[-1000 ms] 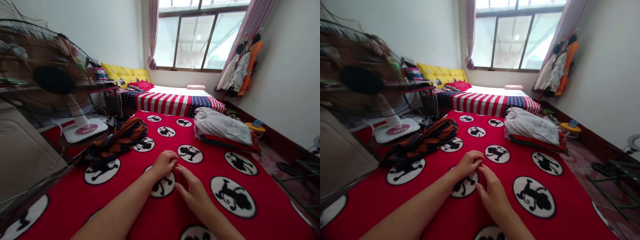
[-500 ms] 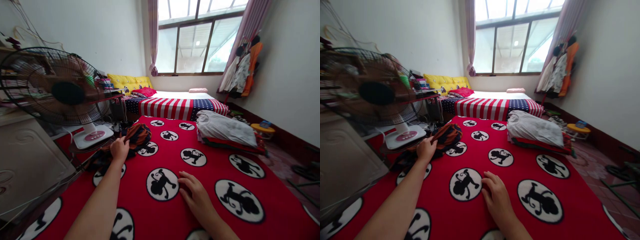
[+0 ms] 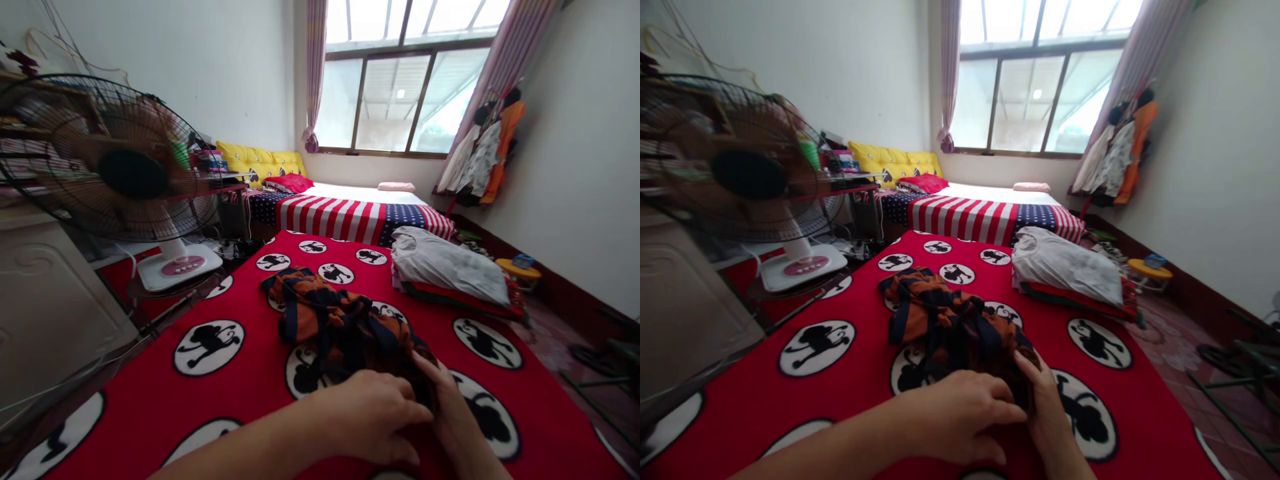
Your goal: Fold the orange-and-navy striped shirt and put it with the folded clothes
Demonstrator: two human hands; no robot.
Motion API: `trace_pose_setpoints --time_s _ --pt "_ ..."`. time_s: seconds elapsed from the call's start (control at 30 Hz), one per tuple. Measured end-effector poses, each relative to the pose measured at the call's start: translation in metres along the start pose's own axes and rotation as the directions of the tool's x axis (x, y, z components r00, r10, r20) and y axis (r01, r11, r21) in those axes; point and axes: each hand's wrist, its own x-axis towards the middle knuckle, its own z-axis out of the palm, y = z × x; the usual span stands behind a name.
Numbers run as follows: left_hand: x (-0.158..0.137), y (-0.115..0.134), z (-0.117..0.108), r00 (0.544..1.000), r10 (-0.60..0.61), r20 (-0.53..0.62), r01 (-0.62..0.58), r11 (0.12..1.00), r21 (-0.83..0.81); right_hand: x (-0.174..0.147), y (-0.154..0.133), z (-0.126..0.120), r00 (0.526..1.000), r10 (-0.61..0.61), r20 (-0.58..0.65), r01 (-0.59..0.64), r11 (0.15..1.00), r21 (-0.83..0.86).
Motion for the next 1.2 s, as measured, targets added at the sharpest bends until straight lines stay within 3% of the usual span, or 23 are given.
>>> trace_pose_setpoints --time_s 0.1,0.23,0.37,0.53,0.63,0.7,0.73,0.8,0.83,0.9,0.93,1.0,1.03,1.1,1.13,1.2 --pt "-0.008 -0.025 -0.019 0.964 -0.193 -0.183 0.193 0.981 -0.02 0.01 0.001 -0.005 0.995 -0.079 -0.065 0.079 0.997 -0.008" --pt "-0.023 -0.075 -0.042 0.779 -0.44 -0.446 0.502 0.864 0.025 0.017 0.003 -0.008 0.974 -0.116 -0.197 0.142 0.983 0.12" --pt "-0.048 -0.125 -0.041 0.679 -0.604 -0.417 0.655 0.755 -0.026 0.022 -0.001 -0.012 0.94 -0.161 -0.302 0.222 0.958 0.179" --pt "-0.063 -0.154 -0.033 0.631 -0.642 -0.434 0.646 0.745 -0.163 0.033 -0.001 -0.022 0.899 -0.256 -0.354 0.306 0.947 0.093" --pt "-0.065 -0.156 -0.04 0.667 -0.622 -0.41 0.567 0.781 -0.263 0.034 -0.002 -0.027 0.792 -0.466 -0.395 0.444 0.883 -0.153" --pt "-0.067 -0.155 -0.048 0.694 -0.619 -0.367 0.534 0.785 -0.314 0.027 -0.004 -0.025 0.689 -0.658 -0.305 0.532 0.744 -0.403" --pt "-0.067 -0.155 -0.052 0.69 -0.626 -0.362 0.527 0.778 -0.342 0.021 -0.004 -0.023 0.645 -0.738 -0.198 0.574 0.639 -0.511" --pt "-0.068 -0.153 -0.059 0.628 -0.657 -0.416 0.521 0.753 -0.403 0.006 -0.004 -0.014 0.586 -0.8 0.127 0.674 0.395 -0.625" --pt "-0.068 -0.152 -0.062 0.577 -0.673 -0.462 0.52 0.739 -0.428 -0.001 -0.002 -0.008 0.564 -0.757 0.328 0.728 0.269 -0.631" --pt "-0.067 -0.151 -0.063 0.467 -0.687 -0.557 0.52 0.723 -0.455 -0.01 0.003 0.001 0.517 -0.549 0.657 0.804 0.047 -0.593" --pt "-0.067 -0.151 -0.063 0.427 -0.682 -0.593 0.52 0.722 -0.456 -0.011 0.006 0.004 0.513 -0.444 0.735 0.81 -0.031 -0.585" --pt "-0.066 -0.152 -0.062 0.37 -0.673 -0.64 0.526 0.72 -0.453 -0.008 0.012 0.006 0.56 -0.353 0.75 0.772 -0.106 -0.627" --pt "-0.067 -0.152 -0.062 0.337 -0.671 -0.661 0.538 0.713 -0.45 -0.005 0.013 0.004 0.586 -0.367 0.722 0.748 -0.098 -0.657" --pt "-0.069 -0.153 -0.063 0.259 -0.665 -0.701 0.57 0.691 -0.445 0.001 0.011 -0.001 0.643 -0.454 0.617 0.696 0.01 -0.718" --pt "-0.07 -0.154 -0.063 0.217 -0.66 -0.72 0.576 0.682 -0.451 0.002 0.008 -0.003 0.678 -0.513 0.527 0.658 0.104 -0.746" --pt "-0.071 -0.154 -0.065 0.153 -0.648 -0.746 0.529 0.691 -0.492 0.0 -0.002 -0.005 0.756 -0.597 0.268 0.566 0.392 -0.725"
